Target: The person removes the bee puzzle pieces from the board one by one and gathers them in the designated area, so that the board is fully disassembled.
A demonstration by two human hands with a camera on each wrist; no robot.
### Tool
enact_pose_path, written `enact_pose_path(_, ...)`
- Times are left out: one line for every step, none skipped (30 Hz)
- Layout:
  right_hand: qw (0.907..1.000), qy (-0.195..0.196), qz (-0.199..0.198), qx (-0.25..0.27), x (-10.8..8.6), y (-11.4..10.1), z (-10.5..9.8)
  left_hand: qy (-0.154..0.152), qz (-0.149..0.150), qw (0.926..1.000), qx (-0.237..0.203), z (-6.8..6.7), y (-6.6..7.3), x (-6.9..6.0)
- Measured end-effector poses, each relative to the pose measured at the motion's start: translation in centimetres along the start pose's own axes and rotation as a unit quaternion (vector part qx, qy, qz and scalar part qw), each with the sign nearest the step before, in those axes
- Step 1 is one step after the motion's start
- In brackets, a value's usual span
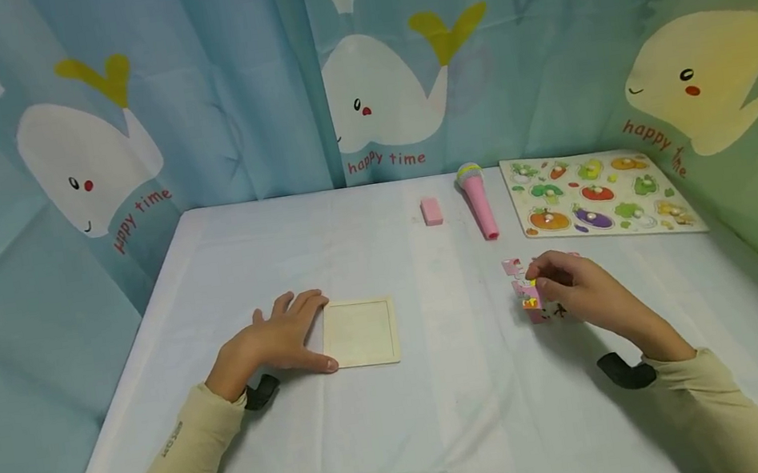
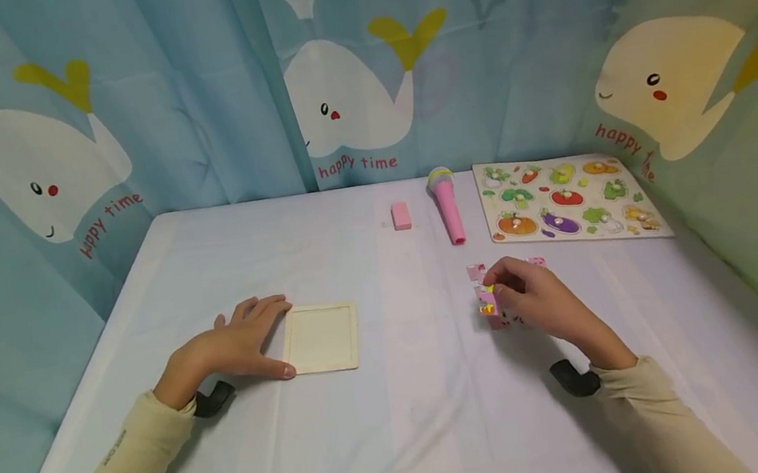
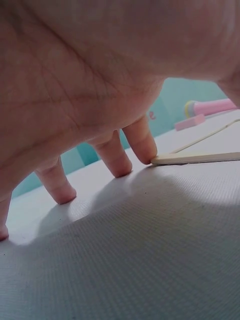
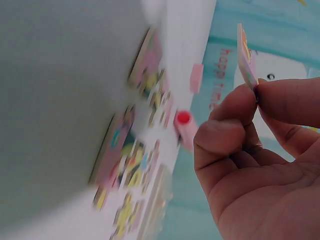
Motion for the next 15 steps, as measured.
enact_pose_path(1.0, 0.001, 0.001, -0.002, -0.2, 0.3, -0.3, 0.001, 0.0, 1.0, -0.001, 0.0, 0.0, 0.0)
enact_pose_path(1.0, 0.003, 0.0, 0.001, -0.4, 0.5, -0.6, 0.0, -0.001, 1.0, -0.003, -0.1, 0.0, 0.0)
enact_pose_path(1.0, 0.004, 0.001, 0.0, -0.6, 0.7, -0.8, 0.0, -0.001, 1.0, -0.004, -0.1, -0.1, 0.0)
enact_pose_path(1.0, 0.006, 0.0, -0.001, -0.8, 0.9, -1.1, -0.001, 0.0, 1.0, -0.006, -0.1, -0.1, 0.0)
enact_pose_path(0.9999, 0.01, -0.004, -0.004, -1.1, 1.1, -1.4, -0.001, 0.001, 1.0, -0.008, -0.2, 0.0, -0.1)
enact_pose_path(0.9998, 0.015, -0.003, -0.013, -1.3, 1.4, -1.7, -0.002, 0.003, 0.9999, -0.011, -0.2, -0.1, -0.1)
enact_pose_path(0.9995, 0.021, -0.003, -0.021, -1.5, 1.7, -2.0, -0.003, 0.004, 0.9999, -0.015, -0.2, -0.1, -0.1)
enact_pose_path(0.9992, 0.027, -0.001, -0.028, -1.8, 2.0, -2.3, -0.004, 0.005, 0.9998, -0.016, -0.2, 0.0, -0.2)
enact_pose_path(0.9989, 0.032, 0.001, -0.034, -2.0, 2.4, -2.6, -0.005, 0.006, 0.9998, -0.019, -0.2, 0.0, -0.2)
enact_pose_path(0.9986, 0.036, 0.003, -0.039, -2.3, 2.7, -2.8, -0.006, 0.007, 0.9997, -0.021, -0.2, 0.0, -0.2)
enact_pose_path(0.9983, 0.04, 0.007, -0.041, -2.5, 3.1, -3.1, -0.007, 0.008, 0.9997, -0.023, -0.2, 0.1, -0.2)
enact_pose_path(0.998, 0.042, 0.011, -0.046, -2.8, 3.5, -3.3, -0.008, 0.006, 0.9997, -0.023, -0.2, 0.0, -0.2)
enact_pose_path(0.9978, 0.044, 0.014, -0.048, -3.0, 3.8, -3.5, -0.008, 0.004, 0.9997, -0.023, -0.3, 0.1, -0.2)
enact_pose_path(0.9975, 0.046, 0.018, -0.051, -3.1, 4.1, -3.7, -0.009, 0.003, 0.9997, -0.024, -0.2, 0.0, -0.2)
enact_pose_path(0.9972, 0.047, 0.022, -0.053, -3.3, 4.5, -3.9, -0.009, 0.002, 0.9996, -0.025, -0.2, 0.0, -0.1)
Point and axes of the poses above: each hand's wrist, its own x-axis towards the middle knuckle, its own z-axis out of the palm, y = z × x, the point moved 9 cm from there along x, towards the middle knuckle, and after that the axes turned 3 degrees about -y, right-handed, at the moved point
